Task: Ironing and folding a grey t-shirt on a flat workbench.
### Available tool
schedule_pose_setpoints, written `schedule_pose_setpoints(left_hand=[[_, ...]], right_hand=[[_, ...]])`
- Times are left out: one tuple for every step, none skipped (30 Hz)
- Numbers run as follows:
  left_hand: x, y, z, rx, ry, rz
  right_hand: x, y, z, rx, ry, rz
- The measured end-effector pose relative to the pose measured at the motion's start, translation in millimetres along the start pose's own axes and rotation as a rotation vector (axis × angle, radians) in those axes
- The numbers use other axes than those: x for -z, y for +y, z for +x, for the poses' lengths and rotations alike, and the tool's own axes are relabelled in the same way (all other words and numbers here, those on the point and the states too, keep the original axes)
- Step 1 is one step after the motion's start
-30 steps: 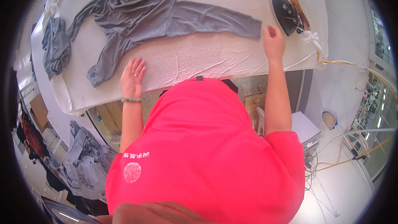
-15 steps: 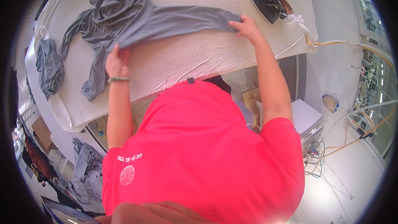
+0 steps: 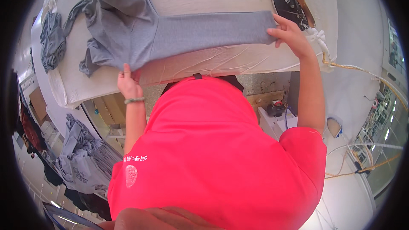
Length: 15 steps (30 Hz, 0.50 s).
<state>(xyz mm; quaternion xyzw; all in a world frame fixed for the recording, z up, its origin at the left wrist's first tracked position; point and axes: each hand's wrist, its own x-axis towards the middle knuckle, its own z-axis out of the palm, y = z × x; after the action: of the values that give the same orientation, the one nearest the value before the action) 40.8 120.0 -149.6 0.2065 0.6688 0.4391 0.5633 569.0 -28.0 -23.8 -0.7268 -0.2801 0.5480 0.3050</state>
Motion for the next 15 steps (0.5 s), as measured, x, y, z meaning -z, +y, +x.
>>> schedule_pose_setpoints(left_hand=[[2, -12, -10, -0.008, 0.01, 0.084], [2, -19, -20, -0.016, 0.022, 0.163], [1, -24, -26, -0.024, 0.033, 0.244], [-3, -22, -29, -0.025, 0.033, 0.25], [-10, -17, -31, -0.041, 0.045, 0.421], [-18, -11, -32, -0.057, 0.055, 0.593], [-24, -5, -36, -0.075, 0.077, 0.763], [-32, -2, -41, -0.077, 0.08, 0.768], [-39, 0, -47, -0.497, -0.062, 0.942], [-49, 0, -53, -0.925, -0.217, 1.091], [-60, 0, -58, -1.361, -0.384, 1.209], [-78, 2, -65, -1.386, -0.6, 1.218], [-98, 0, -67, -1.402, -0.818, 1.216], [-113, -6, -65, -1.404, -0.818, 1.221], [-127, -10, -62, -1.433, -0.785, 1.286]], right_hand=[[6, 11, -1, -0.006, 0.016, 0.028], [12, 19, 1, -0.01, 0.031, 0.052], [15, 29, 4, -0.013, 0.047, 0.079], [15, 46, 10, -0.015, 0.046, 0.084], [13, 65, 20, -0.065, 0.006, 0.047], [11, 83, 26, -0.115, -0.033, 0.012], [8, 94, 29, -0.114, -0.039, 0.016], [4, 105, 31, -0.017, 0.001, -0.054], [-3, 111, 32, 0.081, 0.041, -0.123], [-6, 116, 33, 0.178, 0.085, -0.192], [-7, 118, 33, 0.176, 0.087, -0.187], [-12, 117, 33, 0.222, 0.06, -0.234], [-15, 114, 33, 0.27, 0.034, -0.283], [-15, 113, 32, 0.316, 0.013, -0.333], [-14, 111, 34, 0.318, 0.013, -0.329]])
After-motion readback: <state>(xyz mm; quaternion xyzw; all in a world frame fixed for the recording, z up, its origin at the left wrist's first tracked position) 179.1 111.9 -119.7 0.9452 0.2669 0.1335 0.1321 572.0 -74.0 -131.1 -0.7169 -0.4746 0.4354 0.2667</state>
